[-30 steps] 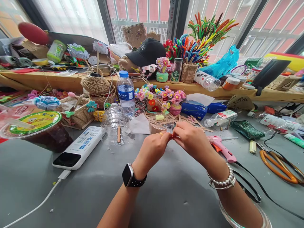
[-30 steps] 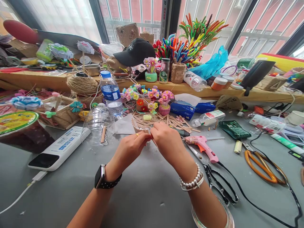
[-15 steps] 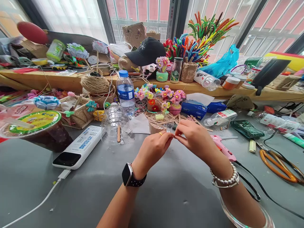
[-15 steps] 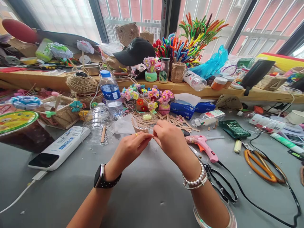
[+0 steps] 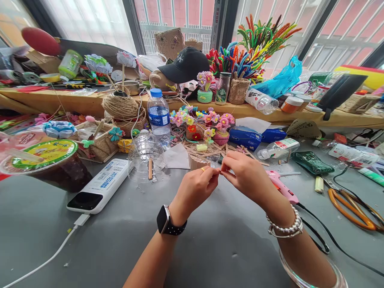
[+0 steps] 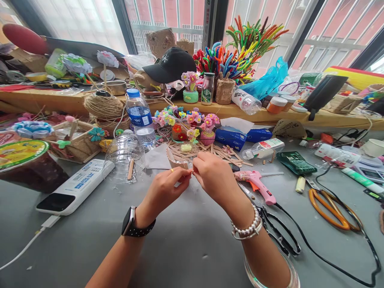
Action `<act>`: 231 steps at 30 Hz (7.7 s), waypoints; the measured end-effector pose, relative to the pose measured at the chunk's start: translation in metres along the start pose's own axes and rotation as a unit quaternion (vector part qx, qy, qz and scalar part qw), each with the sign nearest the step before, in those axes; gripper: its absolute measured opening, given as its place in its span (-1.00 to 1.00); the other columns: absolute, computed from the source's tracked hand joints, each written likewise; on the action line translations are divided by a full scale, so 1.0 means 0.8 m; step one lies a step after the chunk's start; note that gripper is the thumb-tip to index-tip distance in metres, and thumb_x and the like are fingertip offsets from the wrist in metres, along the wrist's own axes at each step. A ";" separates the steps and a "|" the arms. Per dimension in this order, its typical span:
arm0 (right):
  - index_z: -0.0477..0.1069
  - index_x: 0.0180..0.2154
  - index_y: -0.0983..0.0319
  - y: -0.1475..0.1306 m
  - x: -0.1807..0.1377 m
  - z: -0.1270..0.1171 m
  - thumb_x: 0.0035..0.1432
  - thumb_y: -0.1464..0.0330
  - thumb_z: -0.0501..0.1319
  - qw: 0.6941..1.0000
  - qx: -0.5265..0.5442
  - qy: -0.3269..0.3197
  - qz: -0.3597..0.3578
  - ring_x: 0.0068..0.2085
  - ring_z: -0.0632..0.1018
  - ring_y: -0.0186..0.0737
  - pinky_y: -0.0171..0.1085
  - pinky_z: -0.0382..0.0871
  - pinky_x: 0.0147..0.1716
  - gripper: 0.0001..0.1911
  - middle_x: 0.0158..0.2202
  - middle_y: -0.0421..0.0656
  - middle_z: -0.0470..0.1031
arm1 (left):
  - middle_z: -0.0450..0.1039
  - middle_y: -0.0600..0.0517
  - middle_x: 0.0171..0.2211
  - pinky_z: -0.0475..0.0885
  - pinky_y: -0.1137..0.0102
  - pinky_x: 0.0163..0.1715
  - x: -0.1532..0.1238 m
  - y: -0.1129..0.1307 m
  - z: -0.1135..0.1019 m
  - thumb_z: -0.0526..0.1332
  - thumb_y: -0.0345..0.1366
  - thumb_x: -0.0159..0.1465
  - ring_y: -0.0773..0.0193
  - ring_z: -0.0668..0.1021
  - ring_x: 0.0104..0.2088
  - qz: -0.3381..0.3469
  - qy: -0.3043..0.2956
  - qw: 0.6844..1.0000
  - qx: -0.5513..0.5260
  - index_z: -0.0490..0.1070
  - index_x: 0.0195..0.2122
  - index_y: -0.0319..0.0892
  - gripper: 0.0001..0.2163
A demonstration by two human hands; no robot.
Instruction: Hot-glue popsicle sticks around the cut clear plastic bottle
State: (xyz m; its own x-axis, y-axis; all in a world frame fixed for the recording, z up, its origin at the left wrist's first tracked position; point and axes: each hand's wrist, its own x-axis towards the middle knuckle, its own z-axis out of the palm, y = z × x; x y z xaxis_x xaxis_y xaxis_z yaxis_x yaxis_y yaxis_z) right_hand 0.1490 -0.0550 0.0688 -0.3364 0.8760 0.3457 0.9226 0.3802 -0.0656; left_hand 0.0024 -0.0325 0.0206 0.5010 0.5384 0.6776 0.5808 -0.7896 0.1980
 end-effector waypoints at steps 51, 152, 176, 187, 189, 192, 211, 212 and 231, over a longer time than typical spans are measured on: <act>0.20 -0.50 0.20 0.064 -0.023 -0.021 -0.13 0.21 0.22 0.815 0.542 -0.007 0.207 -0.53 0.22 -0.43 -0.44 0.02 -0.68 -0.75 -0.54 -0.27 0.19 | 0.14 -0.21 -0.02 0.26 0.17 -0.09 -0.010 -0.048 0.051 0.28 -0.12 -0.12 0.08 0.30 -0.02 -0.363 0.043 0.896 -0.252 -0.21 0.09 -0.16 -0.17; 0.26 -0.56 0.25 0.068 0.007 0.009 -0.16 0.31 0.26 0.684 0.685 -0.100 0.228 -0.61 0.16 -0.52 -0.44 -0.01 -0.66 -0.80 -0.62 -0.32 0.16 | 0.20 -0.15 -0.06 0.33 0.25 -0.18 0.002 -0.032 0.009 0.24 -0.04 -0.08 0.11 0.39 -0.13 -0.429 -0.143 0.786 -0.421 -0.17 0.13 -0.13 -0.18; 0.14 -0.58 0.25 0.058 0.012 0.034 -0.11 0.31 0.22 0.682 0.696 -0.068 0.215 -0.66 0.04 -0.56 -0.43 -0.17 -0.68 -0.75 -0.70 -0.38 0.05 | 0.06 0.02 0.13 0.07 0.29 0.07 0.006 -0.031 0.008 0.13 -0.08 0.07 0.13 0.16 0.11 -0.348 -0.112 0.832 -0.419 0.04 0.10 -0.12 -0.42; 0.17 -0.59 0.26 0.056 0.013 0.033 -0.15 0.31 0.24 0.687 0.681 -0.066 0.242 -0.69 0.05 -0.59 -0.43 -0.21 -0.69 -0.75 -0.73 -0.40 0.04 | 0.11 0.02 0.11 0.12 0.32 0.05 0.007 -0.029 0.005 0.13 -0.07 0.07 0.14 0.21 0.08 -0.326 -0.122 0.844 -0.408 0.03 0.10 -0.11 -0.42; 0.17 -0.59 0.26 0.056 0.013 0.032 -0.15 0.31 0.24 0.689 0.679 -0.066 0.244 -0.69 0.05 -0.58 -0.43 -0.21 -0.69 -0.75 -0.74 -0.40 0.04 | 0.11 0.01 0.11 0.11 0.32 0.05 0.009 -0.027 0.004 0.12 -0.08 0.07 0.15 0.20 0.08 -0.325 -0.118 0.846 -0.405 0.04 0.10 -0.12 -0.43; 0.17 -0.59 0.26 0.056 0.013 0.032 -0.15 0.31 0.24 0.687 0.680 -0.070 0.247 -0.69 0.05 -0.58 -0.43 -0.22 -0.69 -0.75 -0.73 -0.40 0.04 | 0.11 0.00 0.11 0.10 0.31 0.05 0.010 -0.024 0.002 0.12 -0.09 0.08 0.14 0.20 0.08 -0.327 -0.113 0.848 -0.401 0.04 0.10 -0.13 -0.43; 0.17 -0.58 0.26 0.058 0.016 0.034 -0.14 0.31 0.24 0.690 0.675 -0.071 0.253 -0.69 0.06 -0.58 -0.43 -0.22 -0.69 -0.75 -0.74 -0.39 0.05 | 0.11 0.00 0.11 0.12 0.30 0.04 0.009 -0.027 0.005 0.12 -0.07 0.07 0.13 0.21 0.08 -0.319 -0.119 0.852 -0.397 0.03 0.10 -0.10 -0.42; 0.17 -0.58 0.26 0.058 0.016 0.035 -0.14 0.31 0.24 0.690 0.675 -0.071 0.253 -0.69 0.06 -0.58 -0.43 -0.22 -0.69 -0.75 -0.74 -0.39 0.05 | 0.11 0.01 0.11 0.13 0.30 0.04 0.008 -0.027 0.006 0.12 -0.07 0.07 0.13 0.21 0.07 -0.317 -0.120 0.853 -0.397 0.03 0.10 -0.10 -0.43; 0.19 -0.57 0.25 0.056 0.017 0.037 -0.14 0.27 0.24 0.705 0.664 -0.063 0.241 -0.71 0.02 -0.58 -0.42 -0.26 -0.73 -0.74 -0.75 -0.40 0.03 | 0.11 0.02 0.10 0.14 0.32 0.03 0.010 -0.026 0.005 0.13 -0.09 0.07 0.16 0.22 0.06 -0.324 -0.123 0.849 -0.399 0.03 0.10 -0.11 -0.43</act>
State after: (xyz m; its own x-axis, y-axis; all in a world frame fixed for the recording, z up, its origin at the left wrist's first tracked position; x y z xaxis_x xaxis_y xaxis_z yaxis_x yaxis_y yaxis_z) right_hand 0.1803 -0.0169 0.0426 -0.1364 0.9859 -0.0970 -0.0266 -0.1015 -0.9945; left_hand -0.0031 -0.0107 0.0192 0.4173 0.9039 0.0939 0.2155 -0.1988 0.9561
